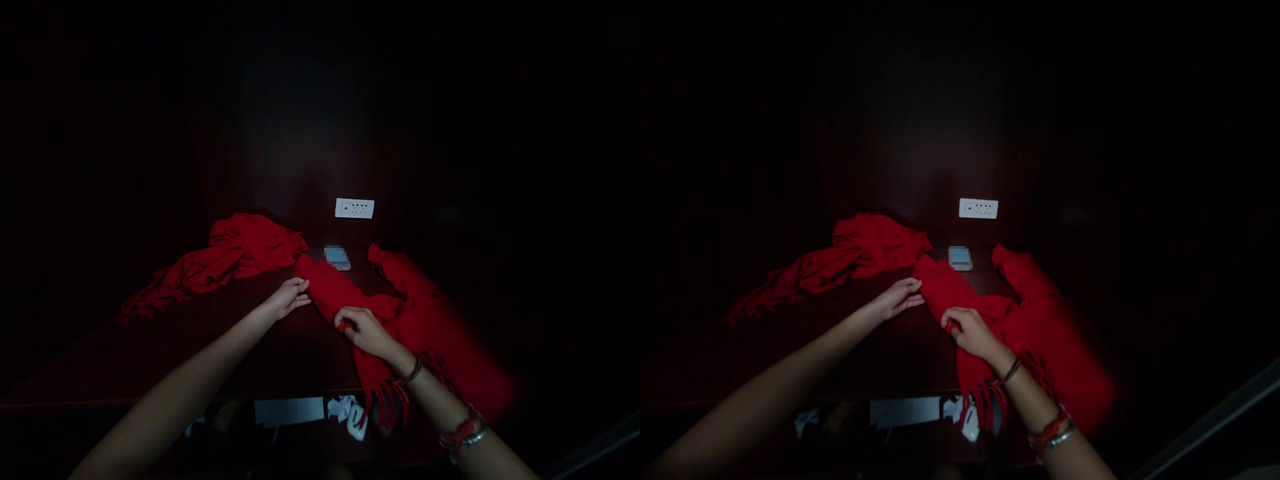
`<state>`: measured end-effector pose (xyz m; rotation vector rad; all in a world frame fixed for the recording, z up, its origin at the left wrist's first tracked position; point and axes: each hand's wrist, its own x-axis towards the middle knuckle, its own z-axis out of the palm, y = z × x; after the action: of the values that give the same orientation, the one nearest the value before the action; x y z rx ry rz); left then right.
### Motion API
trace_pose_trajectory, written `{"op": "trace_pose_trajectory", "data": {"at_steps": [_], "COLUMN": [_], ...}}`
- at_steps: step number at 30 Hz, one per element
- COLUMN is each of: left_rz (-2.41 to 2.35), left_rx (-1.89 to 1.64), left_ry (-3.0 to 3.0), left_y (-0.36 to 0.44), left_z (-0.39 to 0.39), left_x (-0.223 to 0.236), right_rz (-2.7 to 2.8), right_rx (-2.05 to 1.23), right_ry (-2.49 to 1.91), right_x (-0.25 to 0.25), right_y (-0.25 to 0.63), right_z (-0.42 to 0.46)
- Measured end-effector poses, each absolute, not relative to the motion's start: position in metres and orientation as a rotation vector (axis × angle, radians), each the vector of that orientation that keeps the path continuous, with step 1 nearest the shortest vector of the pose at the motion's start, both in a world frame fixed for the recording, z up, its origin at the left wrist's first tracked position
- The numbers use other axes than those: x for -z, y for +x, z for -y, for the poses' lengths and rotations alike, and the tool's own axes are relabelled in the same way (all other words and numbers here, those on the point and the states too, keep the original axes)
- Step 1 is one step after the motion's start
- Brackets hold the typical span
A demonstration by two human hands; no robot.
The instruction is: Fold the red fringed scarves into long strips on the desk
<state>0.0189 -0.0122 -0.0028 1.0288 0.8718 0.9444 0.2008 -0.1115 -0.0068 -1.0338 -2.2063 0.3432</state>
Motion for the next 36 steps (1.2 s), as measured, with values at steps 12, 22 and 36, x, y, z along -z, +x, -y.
{"op": "trace_pose_trajectory", "data": {"at_steps": [12, 22, 36], "left_rz": [-1.0, -0.909, -1.18], "left_rx": [-0.388, -1.085, -0.886], "left_ry": [2.016, 2.569, 2.753], "left_y": [-0.046, 0.023, -0.002], "left_z": [-0.015, 0.029, -0.016], "left_x": [-0.012, -0.015, 0.008], "right_rz": [2.185, 1.991, 1.488], "right_rx": [-0.312, 0.051, -1.195], "right_ry": [-1.077, -1.821, -1.374], "right_x": [-0.004, -0.025, -0.056], "right_y": [0.219, 0.218, 0.236], "right_z": [0.116, 0.104, 0.123]}}
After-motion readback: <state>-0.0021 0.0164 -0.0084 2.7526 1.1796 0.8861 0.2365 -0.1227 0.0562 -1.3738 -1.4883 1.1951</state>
